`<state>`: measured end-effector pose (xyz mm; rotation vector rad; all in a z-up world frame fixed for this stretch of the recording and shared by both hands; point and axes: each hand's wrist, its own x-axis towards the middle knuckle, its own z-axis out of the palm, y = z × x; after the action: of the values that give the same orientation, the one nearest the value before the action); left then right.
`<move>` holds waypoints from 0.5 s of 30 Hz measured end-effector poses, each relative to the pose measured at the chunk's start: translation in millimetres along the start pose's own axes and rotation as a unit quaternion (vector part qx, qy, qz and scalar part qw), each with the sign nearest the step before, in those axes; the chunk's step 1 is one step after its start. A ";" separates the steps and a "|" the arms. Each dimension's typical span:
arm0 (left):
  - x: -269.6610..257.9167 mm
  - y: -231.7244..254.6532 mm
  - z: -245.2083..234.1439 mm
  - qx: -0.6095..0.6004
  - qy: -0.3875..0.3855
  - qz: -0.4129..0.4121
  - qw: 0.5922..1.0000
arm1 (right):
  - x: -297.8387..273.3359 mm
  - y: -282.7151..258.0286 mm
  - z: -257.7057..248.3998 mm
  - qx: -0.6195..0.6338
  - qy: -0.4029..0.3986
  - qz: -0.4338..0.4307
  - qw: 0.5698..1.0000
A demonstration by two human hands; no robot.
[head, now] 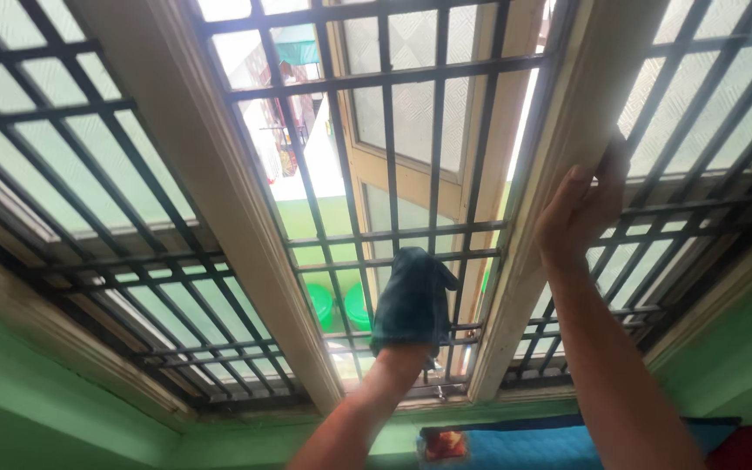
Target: The person wipes the metal security bars and the window frame of a barred window using a blue cloth. They systematically clean the vertical and horizontal bars, as well as the surrounding frame, moving the cloth back and forth to remove dust or grime.
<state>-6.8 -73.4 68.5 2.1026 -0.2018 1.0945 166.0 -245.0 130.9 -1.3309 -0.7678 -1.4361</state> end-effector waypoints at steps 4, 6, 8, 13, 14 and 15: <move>6.8 -71.1 35.5 0.109 -0.149 -0.005 0.983 | -7.8 9.2 -1.5 -0.012 -0.002 -0.008 1.000; 18.1 -83.7 43.7 0.174 -0.162 0.061 0.969 | -4.8 10.8 -0.4 -0.014 -0.001 -0.009 1.000; 23.2 -66.5 35.5 0.204 -0.079 0.082 0.972 | -4.5 7.7 -1.9 -0.010 -0.005 -0.010 1.000; -19.3 16.0 -21.1 0.013 0.074 0.095 0.993 | -1.8 -0.1 -1.9 -0.005 -0.015 -0.016 1.000; -21.9 24.8 -23.9 0.046 0.086 0.067 0.993 | -0.4 -1.0 -2.4 -0.006 -0.018 -0.024 1.000; -24.0 28.9 -25.6 -0.078 0.082 -0.121 0.986 | 2.0 -0.8 -2.4 -0.010 -0.018 -0.019 1.000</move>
<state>-51.1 -81.1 75.2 1.8327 0.0465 1.0623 164.6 -247.5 132.6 -1.3667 -0.8071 -1.4564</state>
